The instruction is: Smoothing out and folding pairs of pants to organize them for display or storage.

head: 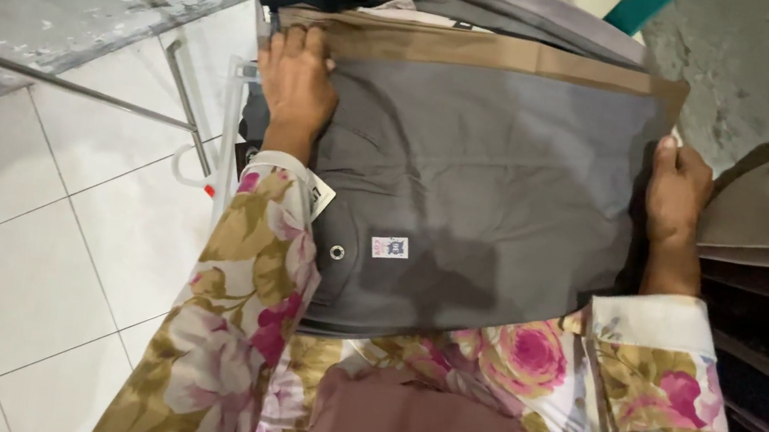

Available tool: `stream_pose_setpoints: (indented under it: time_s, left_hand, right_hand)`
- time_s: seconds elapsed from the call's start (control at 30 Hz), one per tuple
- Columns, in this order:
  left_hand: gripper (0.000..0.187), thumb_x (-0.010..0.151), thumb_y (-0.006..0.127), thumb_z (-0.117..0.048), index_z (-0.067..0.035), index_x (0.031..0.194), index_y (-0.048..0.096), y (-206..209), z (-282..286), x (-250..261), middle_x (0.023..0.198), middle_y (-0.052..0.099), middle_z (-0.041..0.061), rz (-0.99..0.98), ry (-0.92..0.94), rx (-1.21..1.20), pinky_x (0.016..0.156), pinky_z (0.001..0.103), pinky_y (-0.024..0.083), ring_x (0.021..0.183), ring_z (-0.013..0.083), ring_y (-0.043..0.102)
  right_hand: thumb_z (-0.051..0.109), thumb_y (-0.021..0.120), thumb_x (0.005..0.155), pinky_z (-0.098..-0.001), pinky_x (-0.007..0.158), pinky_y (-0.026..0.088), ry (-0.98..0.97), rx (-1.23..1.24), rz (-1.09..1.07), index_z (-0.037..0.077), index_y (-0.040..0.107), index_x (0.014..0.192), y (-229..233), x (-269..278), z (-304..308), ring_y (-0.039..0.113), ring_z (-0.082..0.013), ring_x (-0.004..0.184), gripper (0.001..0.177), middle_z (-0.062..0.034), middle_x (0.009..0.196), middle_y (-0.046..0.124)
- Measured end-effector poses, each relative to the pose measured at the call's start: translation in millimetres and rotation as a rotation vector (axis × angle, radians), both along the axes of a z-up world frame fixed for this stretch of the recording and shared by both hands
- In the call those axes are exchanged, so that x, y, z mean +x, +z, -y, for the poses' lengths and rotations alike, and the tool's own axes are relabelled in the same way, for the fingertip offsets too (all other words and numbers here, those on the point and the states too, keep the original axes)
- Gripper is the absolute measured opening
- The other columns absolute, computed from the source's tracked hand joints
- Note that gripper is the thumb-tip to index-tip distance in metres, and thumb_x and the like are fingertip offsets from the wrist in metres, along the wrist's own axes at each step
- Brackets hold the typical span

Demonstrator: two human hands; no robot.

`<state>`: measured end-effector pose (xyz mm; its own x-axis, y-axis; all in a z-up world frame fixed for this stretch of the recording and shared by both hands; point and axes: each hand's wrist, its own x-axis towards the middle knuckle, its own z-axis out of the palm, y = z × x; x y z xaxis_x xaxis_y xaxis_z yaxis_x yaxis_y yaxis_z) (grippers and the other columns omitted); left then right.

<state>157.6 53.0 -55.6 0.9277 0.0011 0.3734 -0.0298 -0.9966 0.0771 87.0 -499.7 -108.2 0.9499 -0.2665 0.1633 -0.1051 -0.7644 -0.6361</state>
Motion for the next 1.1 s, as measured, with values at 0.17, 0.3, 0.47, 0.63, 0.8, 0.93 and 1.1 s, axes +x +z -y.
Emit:
stream_pose_setpoints:
  time_s: [0.17, 0.3, 0.47, 0.63, 0.8, 0.93, 1.1]
  left_hand:
    - [0.033, 0.081, 0.082, -0.018, -0.005, 0.104, 0.062, 33.4, 10.4, -23.9, 0.1, 0.059, 0.014, 0.192, -0.012, -0.016, 0.097, 0.046, 0.041, 0.094, 0.0336, 0.055]
    - [0.024, 0.084, 0.076, -0.007, -0.002, 0.102, 0.06, 68.8, 35.6, -61.0, 0.1, 0.053, 0.017, 0.345, -0.047, -0.099, 0.086, 0.047, 0.044, 0.089, 0.0352, 0.052]
    - [0.023, 0.094, 0.066, -0.02, -0.003, 0.109, 0.064, 60.1, 58.0, -90.3, 0.111, 0.06, 0.017, 0.201, -0.171, -0.127, 0.096, 0.047, 0.043, 0.106, 0.0332, 0.056]
    - [0.058, 0.094, 0.069, -0.045, -0.004, 0.136, 0.062, 31.5, 70.1, -86.3, 0.142, 0.056, 0.023, 0.071, -0.235, -0.108, 0.114, 0.054, 0.035, 0.137, 0.0414, 0.05]
    - [0.067, 0.096, 0.065, -0.05, -0.012, 0.149, 0.057, 42.5, 58.8, -86.5, 0.157, 0.045, 0.021, -0.078, -0.274, -0.147, 0.118, 0.061, 0.026, 0.147, 0.0448, 0.036]
    - [0.07, 0.097, 0.064, -0.053, -0.012, 0.153, 0.053, 40.2, 57.9, -85.4, 0.16, 0.041, 0.021, -0.092, -0.286, -0.207, 0.12, 0.061, 0.023, 0.149, 0.0439, 0.033]
    - [0.063, 0.097, 0.065, -0.041, -0.016, 0.153, 0.053, 32.7, 60.7, -84.7, 0.161, 0.041, 0.017, -0.082, -0.244, -0.154, 0.12, 0.061, 0.024, 0.149, 0.0416, 0.035]
  right_hand:
    - [0.014, 0.073, 0.113, -0.0365, 0.065, 0.046, 0.049, 0.039, 0.055, -0.01, 0.064, 0.094, 14.6, -28.9, -9.1, 0.048, -0.0232, 0.067, 0.032, -0.014, 0.079, 0.059]
    - [0.023, 0.077, 0.107, -0.0474, 0.072, 0.052, -0.065, -0.273, -0.001, -0.008, 0.067, 0.096, 41.1, -35.8, -36.2, 0.064, -0.0422, 0.069, 0.034, -0.023, 0.084, 0.07]
    - [0.015, 0.086, 0.092, -0.0536, 0.084, 0.049, -0.127, -0.678, 0.177, -0.003, 0.065, 0.111, 73.1, -25.9, -130.2, 0.058, -0.0463, 0.098, 0.034, -0.0258, 0.111, 0.056]
    - [0.028, 0.059, 0.105, -0.0594, 0.1, 0.042, 0.342, -0.28, 0.335, -0.003, 0.062, 0.132, 97.0, -28.3, -283.1, 0.059, -0.0488, 0.118, 0.04, -0.0283, 0.129, 0.062]
    - [0.039, 0.062, 0.1, -0.0658, 0.115, 0.029, 0.679, -0.456, 0.209, 0.014, 0.051, 0.155, 75.8, -7.3, -310.1, 0.041, -0.0403, 0.145, 0.061, -0.0129, 0.159, 0.047]
    - [0.029, 0.066, 0.102, -0.0679, 0.111, 0.032, 0.48, -0.584, 0.178, 0.021, 0.045, 0.161, 69.4, 15.0, -219.7, 0.033, -0.0431, 0.147, 0.063, -0.0141, 0.166, 0.035]
    - [0.05, 0.029, 0.113, -0.0705, 0.12, 0.015, 0.132, -0.469, -0.316, 0.028, 0.025, 0.167, 58.6, 21.6, -144.0, 0.018, -0.0406, 0.156, 0.058, -0.0136, 0.171, 0.021]
